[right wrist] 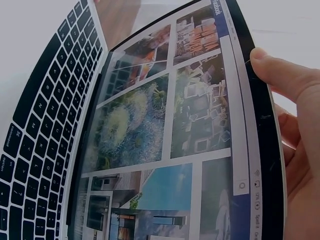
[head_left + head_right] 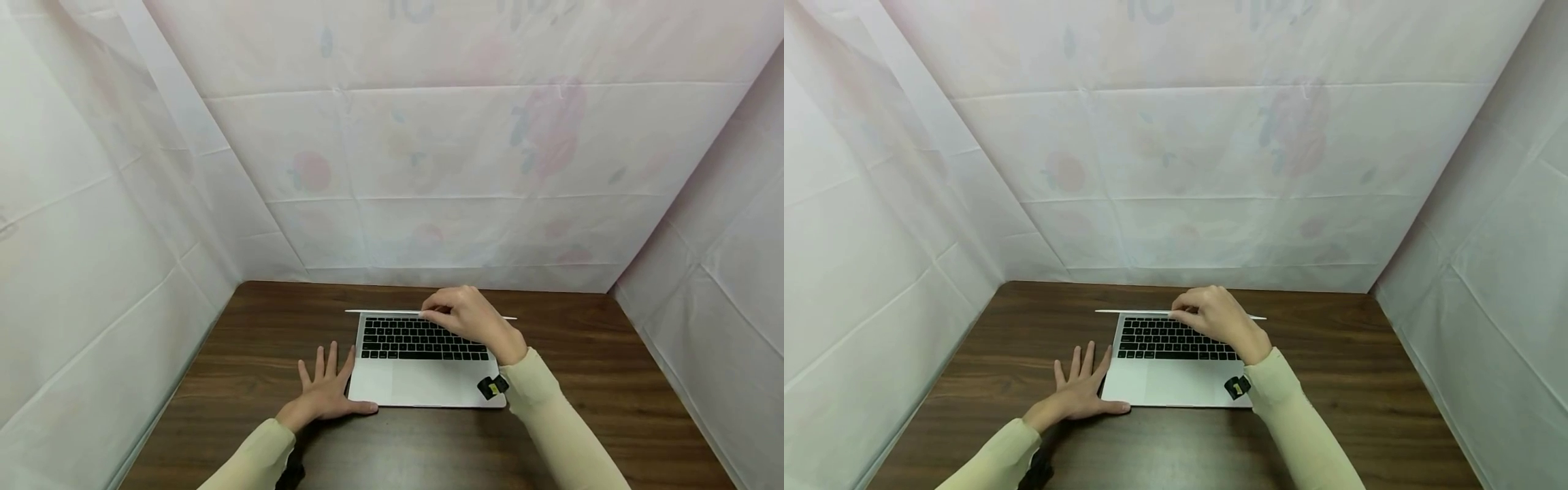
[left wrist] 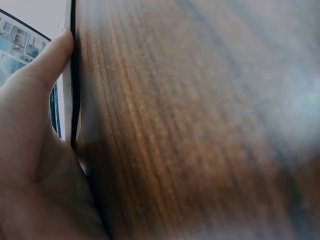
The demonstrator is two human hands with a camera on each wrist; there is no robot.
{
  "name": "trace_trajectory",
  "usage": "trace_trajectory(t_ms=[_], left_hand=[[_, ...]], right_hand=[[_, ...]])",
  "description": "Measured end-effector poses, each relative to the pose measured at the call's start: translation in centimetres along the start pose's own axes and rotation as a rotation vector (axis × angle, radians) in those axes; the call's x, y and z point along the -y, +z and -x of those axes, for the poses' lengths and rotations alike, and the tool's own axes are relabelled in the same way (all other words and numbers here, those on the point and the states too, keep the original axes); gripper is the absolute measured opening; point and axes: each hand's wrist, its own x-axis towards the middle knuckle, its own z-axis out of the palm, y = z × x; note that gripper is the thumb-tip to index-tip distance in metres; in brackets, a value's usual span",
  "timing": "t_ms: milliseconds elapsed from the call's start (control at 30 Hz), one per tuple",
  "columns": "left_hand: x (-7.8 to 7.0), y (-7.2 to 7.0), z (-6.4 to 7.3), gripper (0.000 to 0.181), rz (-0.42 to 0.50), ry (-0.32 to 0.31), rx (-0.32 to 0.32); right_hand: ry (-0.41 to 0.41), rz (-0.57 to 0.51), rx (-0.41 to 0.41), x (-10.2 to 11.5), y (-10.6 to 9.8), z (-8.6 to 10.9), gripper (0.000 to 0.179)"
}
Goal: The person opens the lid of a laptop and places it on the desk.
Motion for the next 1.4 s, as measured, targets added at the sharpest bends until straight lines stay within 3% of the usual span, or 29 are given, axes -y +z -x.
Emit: trace_trajectory(t_ms=[300,700,1033,1400], left_hand=[[0.6,0.8,-0.2,0.140,0.030,0.033,-0.038],[1.1,1.1,-0.8,0.140,0.012,0.004,-0.039],[0.6,0.8,-0.4,0.139,0.009,-0.002,-0.035],[0.1,0.8,-0.7,0.140,0.008,0.002,-0.022]], right_hand=[[-0.004,-0.007,-0.008,-0.2,0.0,-0.4,0.011],[0.045,-0.019,-0.007,-0.1,0.0,-0.6,0.009],[0.136,-0.086,0.079,-0.3,-0.3,-0.8,0.009],[0.123,-0.158,0.082,-0.7,-0.6,-0.8,0.008]])
